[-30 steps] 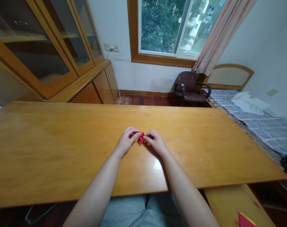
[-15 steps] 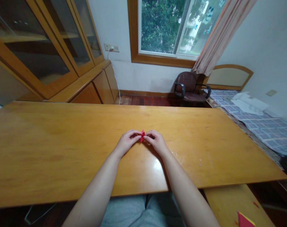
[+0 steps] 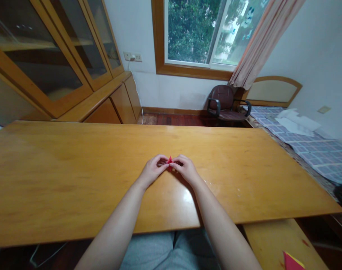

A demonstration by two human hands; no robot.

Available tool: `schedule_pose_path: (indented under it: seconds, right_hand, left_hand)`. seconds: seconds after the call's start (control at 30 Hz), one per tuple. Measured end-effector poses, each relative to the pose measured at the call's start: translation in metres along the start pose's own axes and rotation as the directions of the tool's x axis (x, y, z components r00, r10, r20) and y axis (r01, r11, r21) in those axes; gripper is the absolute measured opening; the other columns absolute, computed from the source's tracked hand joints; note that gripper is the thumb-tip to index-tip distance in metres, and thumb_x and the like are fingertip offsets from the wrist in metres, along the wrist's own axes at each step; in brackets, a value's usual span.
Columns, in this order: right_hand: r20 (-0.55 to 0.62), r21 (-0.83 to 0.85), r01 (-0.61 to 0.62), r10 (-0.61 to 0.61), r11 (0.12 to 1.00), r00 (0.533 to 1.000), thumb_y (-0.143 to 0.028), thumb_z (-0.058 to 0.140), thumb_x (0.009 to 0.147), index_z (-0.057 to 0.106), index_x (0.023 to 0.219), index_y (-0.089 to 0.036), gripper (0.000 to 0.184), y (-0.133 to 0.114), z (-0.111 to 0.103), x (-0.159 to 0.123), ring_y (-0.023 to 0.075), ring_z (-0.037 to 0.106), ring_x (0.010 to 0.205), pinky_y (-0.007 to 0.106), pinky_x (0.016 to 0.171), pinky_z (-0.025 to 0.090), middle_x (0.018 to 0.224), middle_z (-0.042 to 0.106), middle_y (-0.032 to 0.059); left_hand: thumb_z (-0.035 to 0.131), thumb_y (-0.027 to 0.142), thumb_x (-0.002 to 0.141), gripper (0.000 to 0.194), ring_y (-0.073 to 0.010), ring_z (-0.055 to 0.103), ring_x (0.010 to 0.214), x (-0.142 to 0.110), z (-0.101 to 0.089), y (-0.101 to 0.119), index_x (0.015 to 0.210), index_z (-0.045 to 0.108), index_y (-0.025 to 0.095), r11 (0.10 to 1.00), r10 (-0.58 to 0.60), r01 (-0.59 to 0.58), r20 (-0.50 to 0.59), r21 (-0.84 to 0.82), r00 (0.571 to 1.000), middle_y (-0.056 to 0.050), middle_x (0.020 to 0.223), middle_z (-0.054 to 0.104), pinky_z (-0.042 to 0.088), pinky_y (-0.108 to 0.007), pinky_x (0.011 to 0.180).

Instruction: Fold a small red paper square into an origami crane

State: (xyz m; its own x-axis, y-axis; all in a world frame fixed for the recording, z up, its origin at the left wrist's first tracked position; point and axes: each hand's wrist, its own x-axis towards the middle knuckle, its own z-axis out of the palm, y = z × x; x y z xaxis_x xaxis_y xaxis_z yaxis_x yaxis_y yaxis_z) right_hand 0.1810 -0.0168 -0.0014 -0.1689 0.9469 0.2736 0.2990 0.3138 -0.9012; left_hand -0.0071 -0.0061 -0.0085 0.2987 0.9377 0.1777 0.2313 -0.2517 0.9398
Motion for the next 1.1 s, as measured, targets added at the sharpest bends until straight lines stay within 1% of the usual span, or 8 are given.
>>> schedule_pose_path:
  seconds: [0.13,0.33,0.6,0.7,0.8,1.0,1.1]
  right_hand:
    - [0.005,-0.024,0.000,0.000,1.000,1.000,-0.030,0.070,0.084,0.073,0.083,-0.019,0.011,0.0009,-0.0004,0.0006,0.0153,0.058,0.073,0.026,0.069,0.044,0.076,0.062,0.0016]
    - [0.028,0.006,-0.021,0.021,1.000,0.999,-0.029,0.070,0.083,0.073,0.082,-0.019,0.011,0.0005,-0.0015,0.0019,0.0158,0.059,0.076,0.027,0.072,0.043,0.076,0.063,0.0011]
    - [0.025,0.011,-0.019,0.018,1.000,1.000,-0.029,0.067,0.086,0.074,0.084,-0.020,0.011,-0.0023,-0.0032,0.0025,0.0164,0.061,0.079,0.028,0.075,0.045,0.079,0.065,0.0020]
    - [0.016,0.040,-0.028,0.027,0.999,0.999,-0.027,0.066,0.086,0.074,0.087,-0.020,0.011,-0.0027,-0.0035,0.0024,0.0166,0.062,0.081,0.028,0.077,0.046,0.083,0.066,0.0027]
    - [0.006,0.058,-0.032,0.032,0.998,0.999,-0.026,0.067,0.085,0.073,0.086,-0.020,0.009,-0.0024,-0.0037,0.0020,0.0165,0.062,0.081,0.028,0.077,0.046,0.084,0.066,0.0026]
    - [0.006,0.039,-0.022,0.022,0.999,1.000,-0.025,0.069,0.084,0.072,0.083,-0.019,0.007,-0.0006,-0.0033,0.0010,0.0149,0.059,0.076,0.027,0.072,0.045,0.081,0.064,0.0015]
    - [0.020,0.006,0.015,-0.016,1.000,1.000,-0.025,0.069,0.084,0.072,0.083,-0.019,0.007,-0.0008,-0.0032,0.0014,0.0154,0.060,0.079,0.027,0.074,0.045,0.080,0.064,0.0019]
  left_hand:
    - [0.066,0.033,0.082,0.021,-0.0175,0.067,0.087,-0.0002,0.0004,-0.0003,0.097,0.063,0.019,1.000,0.013,-0.013,0.001,0.019,1.000,-0.004,0.094,0.070,0.056,-0.033,0.081]
    - [0.066,0.033,0.082,0.022,-0.0176,0.067,0.087,0.0000,-0.0002,0.0015,0.099,0.062,0.019,1.000,0.012,-0.012,0.007,0.019,1.000,-0.005,0.094,0.070,0.056,-0.033,0.081]
    - [0.066,0.034,0.083,0.024,-0.0178,0.067,0.088,0.0001,-0.0012,0.0005,0.100,0.063,0.018,0.999,0.000,0.000,-0.008,-0.047,1.000,-0.006,0.095,0.070,0.055,-0.032,0.082]
    - [0.068,0.036,0.082,0.025,-0.0173,0.067,0.086,0.0004,-0.0017,-0.0020,0.099,0.063,0.018,0.996,-0.015,0.013,-0.023,-0.086,1.000,-0.005,0.094,0.070,0.055,-0.032,0.081]
    - [0.068,0.036,0.081,0.026,-0.0172,0.067,0.085,0.0008,-0.0024,-0.0036,0.099,0.063,0.018,0.994,-0.025,0.022,-0.032,-0.106,0.999,-0.005,0.093,0.069,0.055,-0.032,0.081]
    - [0.070,0.036,0.079,0.031,-0.0178,0.066,0.089,0.0012,-0.0024,-0.0047,0.102,0.063,0.017,0.989,-0.040,0.036,-0.026,-0.147,0.999,-0.006,0.096,0.069,0.054,-0.032,0.083]
    - [0.072,0.037,0.077,0.037,-0.0178,0.066,0.088,0.0020,-0.0018,-0.0064,0.107,0.064,0.016,0.984,-0.064,0.060,-0.015,-0.170,0.998,-0.006,0.096,0.069,0.054,-0.032,0.083]
